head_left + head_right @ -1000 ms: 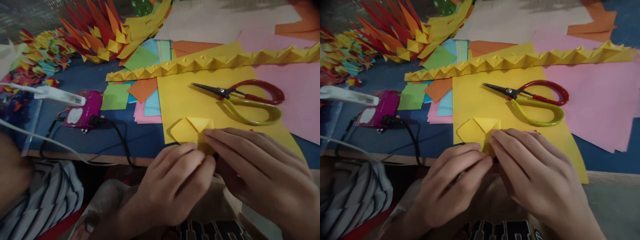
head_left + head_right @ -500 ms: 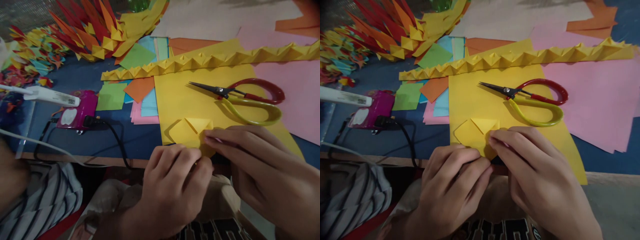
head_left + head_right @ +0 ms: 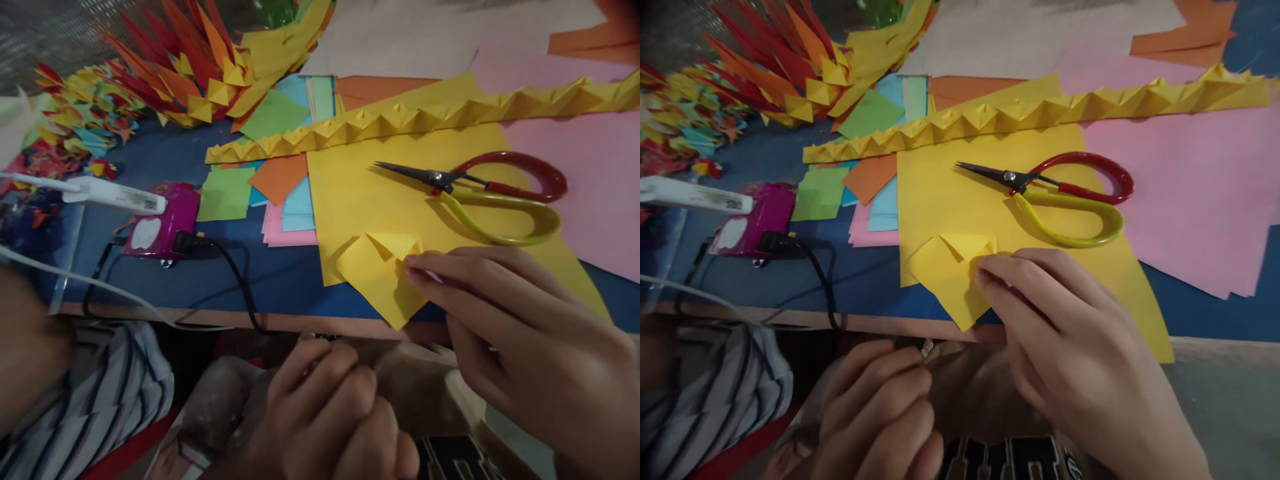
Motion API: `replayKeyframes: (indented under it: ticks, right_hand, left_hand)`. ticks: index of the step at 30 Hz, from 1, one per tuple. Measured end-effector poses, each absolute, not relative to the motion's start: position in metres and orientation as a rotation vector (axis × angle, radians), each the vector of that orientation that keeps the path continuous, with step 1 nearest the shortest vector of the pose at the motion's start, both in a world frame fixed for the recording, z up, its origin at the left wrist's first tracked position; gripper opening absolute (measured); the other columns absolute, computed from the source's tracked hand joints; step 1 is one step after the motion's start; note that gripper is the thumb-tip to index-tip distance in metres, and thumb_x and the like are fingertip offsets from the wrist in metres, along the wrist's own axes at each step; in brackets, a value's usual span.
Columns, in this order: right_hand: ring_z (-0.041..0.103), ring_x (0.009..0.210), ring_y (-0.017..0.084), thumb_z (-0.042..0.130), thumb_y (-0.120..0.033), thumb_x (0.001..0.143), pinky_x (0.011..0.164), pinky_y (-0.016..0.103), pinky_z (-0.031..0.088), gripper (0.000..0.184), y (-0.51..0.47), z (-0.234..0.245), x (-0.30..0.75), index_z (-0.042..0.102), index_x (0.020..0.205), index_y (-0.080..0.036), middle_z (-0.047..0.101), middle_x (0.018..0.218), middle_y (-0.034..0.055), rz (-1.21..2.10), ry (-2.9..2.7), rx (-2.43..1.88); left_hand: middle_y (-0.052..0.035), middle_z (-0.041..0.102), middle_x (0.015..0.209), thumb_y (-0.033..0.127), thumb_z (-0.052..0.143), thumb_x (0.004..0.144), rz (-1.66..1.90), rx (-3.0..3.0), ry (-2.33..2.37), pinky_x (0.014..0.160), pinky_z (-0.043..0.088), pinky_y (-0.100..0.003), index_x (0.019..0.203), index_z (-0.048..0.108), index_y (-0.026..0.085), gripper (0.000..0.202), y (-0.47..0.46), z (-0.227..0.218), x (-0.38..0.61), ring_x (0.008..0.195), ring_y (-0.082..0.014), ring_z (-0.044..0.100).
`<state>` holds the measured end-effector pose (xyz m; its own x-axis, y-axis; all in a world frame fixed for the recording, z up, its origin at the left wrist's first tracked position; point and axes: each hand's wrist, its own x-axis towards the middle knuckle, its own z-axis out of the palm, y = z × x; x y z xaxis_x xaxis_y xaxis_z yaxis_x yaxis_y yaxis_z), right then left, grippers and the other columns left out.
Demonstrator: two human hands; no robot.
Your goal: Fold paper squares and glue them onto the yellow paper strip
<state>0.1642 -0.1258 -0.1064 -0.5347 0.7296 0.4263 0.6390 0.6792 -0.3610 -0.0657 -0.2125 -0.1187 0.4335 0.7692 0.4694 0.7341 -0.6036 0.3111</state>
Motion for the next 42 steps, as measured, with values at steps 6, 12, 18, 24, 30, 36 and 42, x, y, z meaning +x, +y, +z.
replayKeyframes:
  ticks: [6, 12, 18, 24, 30, 36, 42]
  right_hand:
    - [0.062, 0.120, 0.028, 0.055, -0.007, 0.095, 0.106, 0.046, 0.059, 0.050, -0.122, -0.106, 0.165, 0.062, 0.144, -0.016, 0.068, 0.141, 0.0085, 0.227, -2.408, -1.006]
    - [0.060, 0.126, 0.028, 0.057, -0.015, 0.100, 0.112, 0.044, 0.053, 0.043, -0.126, -0.108, 0.171, 0.064, 0.143, -0.015, 0.067, 0.141, 0.0063, 0.175, -2.407, -1.005]
    - [0.057, 0.137, 0.028, 0.056, -0.014, 0.102, 0.119, 0.048, 0.048, 0.042, -0.133, -0.110, 0.180, 0.064, 0.143, -0.018, 0.063, 0.152, 0.0012, 0.203, -2.492, -1.002]
    - [0.060, 0.131, 0.030, 0.056, -0.007, 0.101, 0.114, 0.049, 0.049, 0.038, -0.128, -0.109, 0.180, 0.067, 0.137, -0.013, 0.064, 0.150, 0.0061, 0.170, -2.502, -0.925]
    - [0.063, 0.126, 0.029, 0.062, -0.005, 0.098, 0.107, 0.049, 0.052, 0.034, -0.128, -0.110, 0.182, 0.069, 0.130, -0.012, 0.069, 0.143, 0.0059, 0.240, -2.451, -0.893]
    - [0.066, 0.124, 0.026, 0.065, -0.002, 0.095, 0.112, 0.045, 0.052, 0.031, -0.126, -0.107, 0.179, 0.072, 0.124, -0.011, 0.074, 0.133, 0.0055, 0.268, -2.379, -0.865]
    - [0.063, 0.136, 0.027, 0.062, -0.007, 0.100, 0.117, 0.051, 0.051, 0.034, -0.133, -0.108, 0.183, 0.070, 0.132, -0.014, 0.069, 0.145, 0.0033, 0.297, -2.394, -0.898]
  left_hand:
    - [-0.0084, 0.079, 0.122, 0.012, 0.070, 0.099, 0.882, 2.612, 1.365, 0.100, 0.054, -0.043, 0.122, 0.072, 0.015, 0.023, -0.169, -0.095, -0.077, 0.117, -0.0232, 0.069]
    - [-0.0081, 0.076, 0.133, 0.030, 0.075, 0.101, 0.609, 2.664, 1.422, 0.100, 0.050, -0.042, 0.127, 0.073, 0.016, 0.030, -0.152, -0.086, -0.074, 0.120, -0.0250, 0.067]
    - [-0.0058, 0.079, 0.130, 0.030, 0.077, 0.100, 0.559, 2.718, 1.372, 0.094, 0.054, -0.043, 0.125, 0.074, 0.018, 0.028, -0.150, -0.081, -0.078, 0.115, -0.0251, 0.070]
    - [-0.0061, 0.079, 0.131, 0.019, 0.077, 0.098, 0.623, 2.724, 1.393, 0.096, 0.057, -0.044, 0.123, 0.075, 0.017, 0.026, -0.153, -0.085, -0.077, 0.117, -0.0272, 0.072]
    - [-0.0035, 0.082, 0.118, 0.015, 0.072, 0.100, 0.707, 2.710, 1.437, 0.090, 0.056, -0.041, 0.113, 0.075, 0.015, 0.014, -0.148, -0.084, -0.071, 0.105, -0.0243, 0.073]
    - [-0.0034, 0.074, 0.104, 0.017, 0.067, 0.103, 0.755, 2.442, 1.555, 0.090, 0.054, -0.034, 0.099, 0.071, 0.016, 0.006, -0.134, -0.089, -0.059, 0.096, -0.0193, 0.066]
    - [-0.0025, 0.072, 0.102, 0.019, 0.068, 0.104, 0.752, 2.418, 1.618, 0.089, 0.053, -0.035, 0.096, 0.070, 0.017, 0.008, -0.129, -0.091, -0.054, 0.093, -0.0191, 0.066]
